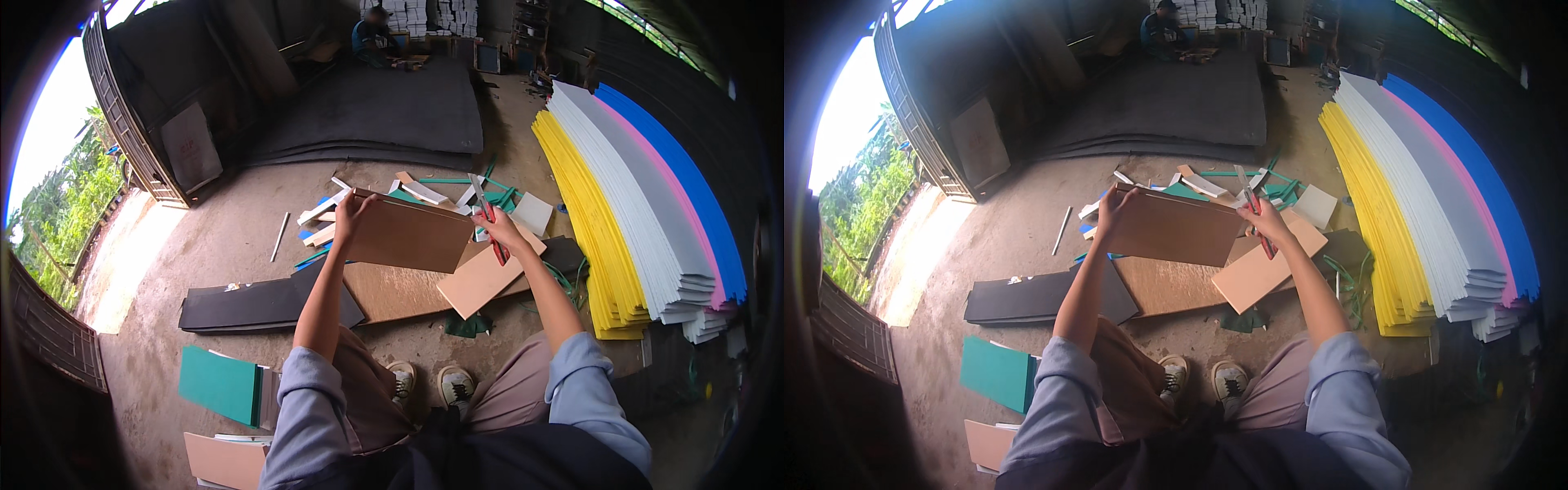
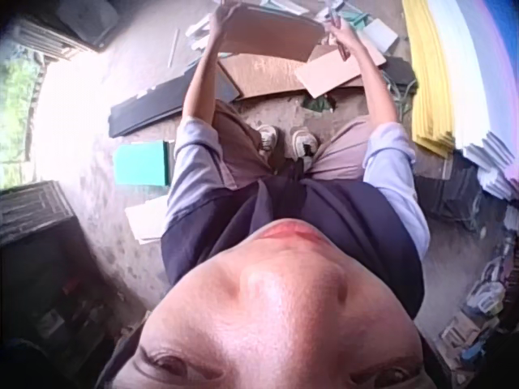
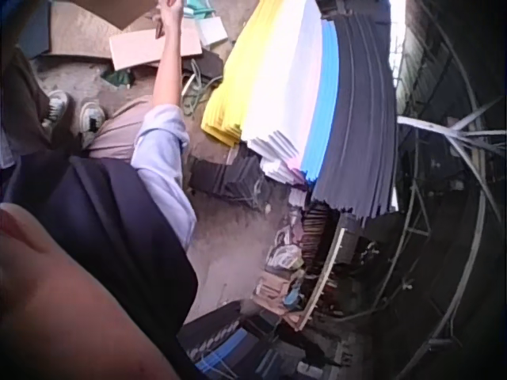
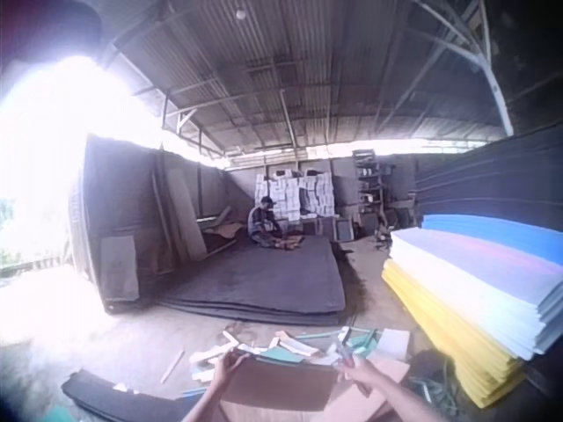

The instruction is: The person sits on the floor and uses a utility knife to cut rectangular pieces from black and beige cardboard sheets. They repeatedly align the sheets, cut along the edges, and stack the finished pieces. The person also handles a green plastic strip near the end.

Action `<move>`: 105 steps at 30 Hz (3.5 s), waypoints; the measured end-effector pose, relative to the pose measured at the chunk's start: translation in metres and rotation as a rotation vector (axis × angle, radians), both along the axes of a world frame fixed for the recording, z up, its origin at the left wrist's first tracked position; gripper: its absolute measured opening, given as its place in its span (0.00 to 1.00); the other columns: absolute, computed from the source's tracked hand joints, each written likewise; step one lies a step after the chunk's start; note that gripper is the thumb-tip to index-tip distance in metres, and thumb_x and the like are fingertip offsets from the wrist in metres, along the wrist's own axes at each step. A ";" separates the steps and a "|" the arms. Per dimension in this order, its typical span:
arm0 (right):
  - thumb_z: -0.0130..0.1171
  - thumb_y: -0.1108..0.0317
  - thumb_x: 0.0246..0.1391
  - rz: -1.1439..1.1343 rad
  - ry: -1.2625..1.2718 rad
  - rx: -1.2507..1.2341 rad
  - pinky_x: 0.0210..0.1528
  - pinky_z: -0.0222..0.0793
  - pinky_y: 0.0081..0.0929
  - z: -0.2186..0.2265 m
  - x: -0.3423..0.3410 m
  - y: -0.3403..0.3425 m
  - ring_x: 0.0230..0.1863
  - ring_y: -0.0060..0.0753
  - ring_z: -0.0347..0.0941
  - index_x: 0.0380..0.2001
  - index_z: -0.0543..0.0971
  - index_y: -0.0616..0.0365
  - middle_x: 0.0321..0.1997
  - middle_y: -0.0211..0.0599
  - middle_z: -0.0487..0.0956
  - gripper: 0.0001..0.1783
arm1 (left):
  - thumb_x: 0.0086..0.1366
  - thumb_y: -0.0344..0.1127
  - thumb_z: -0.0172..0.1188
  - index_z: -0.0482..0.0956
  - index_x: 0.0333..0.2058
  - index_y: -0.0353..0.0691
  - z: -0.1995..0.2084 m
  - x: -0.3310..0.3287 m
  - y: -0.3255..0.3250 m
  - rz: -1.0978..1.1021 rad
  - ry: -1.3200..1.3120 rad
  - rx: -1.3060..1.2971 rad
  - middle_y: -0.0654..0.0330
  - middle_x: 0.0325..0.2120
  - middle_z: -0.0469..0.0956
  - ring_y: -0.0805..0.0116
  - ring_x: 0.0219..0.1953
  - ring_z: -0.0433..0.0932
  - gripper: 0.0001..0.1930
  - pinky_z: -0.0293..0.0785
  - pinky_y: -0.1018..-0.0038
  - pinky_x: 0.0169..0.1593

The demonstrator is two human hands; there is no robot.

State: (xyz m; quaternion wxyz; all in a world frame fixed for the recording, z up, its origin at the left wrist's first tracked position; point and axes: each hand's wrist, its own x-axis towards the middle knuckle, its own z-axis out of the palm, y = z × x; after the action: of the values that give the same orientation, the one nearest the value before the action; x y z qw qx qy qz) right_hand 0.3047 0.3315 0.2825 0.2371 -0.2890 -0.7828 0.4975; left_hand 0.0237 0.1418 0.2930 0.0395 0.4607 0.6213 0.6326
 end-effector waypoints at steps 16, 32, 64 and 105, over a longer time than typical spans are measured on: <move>0.56 0.68 0.47 -0.225 0.097 -0.074 0.11 0.59 0.14 -0.035 -0.031 0.001 0.15 0.28 0.74 0.31 0.71 0.60 0.27 0.34 0.77 0.09 | 0.54 0.42 0.60 0.76 0.31 0.39 0.030 0.014 -0.044 0.207 0.148 -0.203 0.61 0.16 0.73 0.81 0.22 0.68 0.13 0.65 0.79 0.26; 0.48 0.64 0.52 -0.401 -0.147 -0.394 0.16 0.60 0.24 -0.134 -0.085 0.023 0.18 0.27 0.71 0.39 0.69 0.58 0.31 0.37 0.73 0.13 | 0.59 0.46 0.54 0.70 0.38 0.36 -0.130 -0.062 -0.141 0.692 -1.193 0.281 0.61 0.30 0.75 0.69 0.27 0.75 0.18 0.71 0.75 0.25; 0.47 0.58 0.55 0.629 -0.187 -0.655 0.25 0.71 0.23 -0.180 -0.222 -0.163 0.24 0.30 0.74 0.53 0.55 0.58 0.38 0.42 0.72 0.27 | 0.59 0.26 0.51 0.64 0.28 0.45 -0.193 0.046 -0.196 0.460 -1.058 0.543 0.68 0.32 0.69 0.80 0.34 0.70 0.06 0.73 0.82 0.37; 0.51 0.70 0.49 1.476 0.145 0.321 0.46 0.64 0.34 -0.049 -0.172 -0.533 0.43 0.43 0.66 0.40 0.71 0.59 0.42 0.46 0.65 0.13 | 0.54 0.33 0.56 0.62 0.49 0.38 -0.072 0.210 -0.446 1.555 -0.012 -0.250 0.52 0.53 0.56 0.55 0.58 0.49 0.24 0.47 0.62 0.58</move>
State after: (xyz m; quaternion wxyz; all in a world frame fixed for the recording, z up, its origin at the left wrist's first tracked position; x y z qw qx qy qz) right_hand 0.1324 -0.2019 0.2331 -0.0675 0.3812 -0.8183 0.4249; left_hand 0.2337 -0.3046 0.2209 -0.3595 -0.1174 0.8316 0.4068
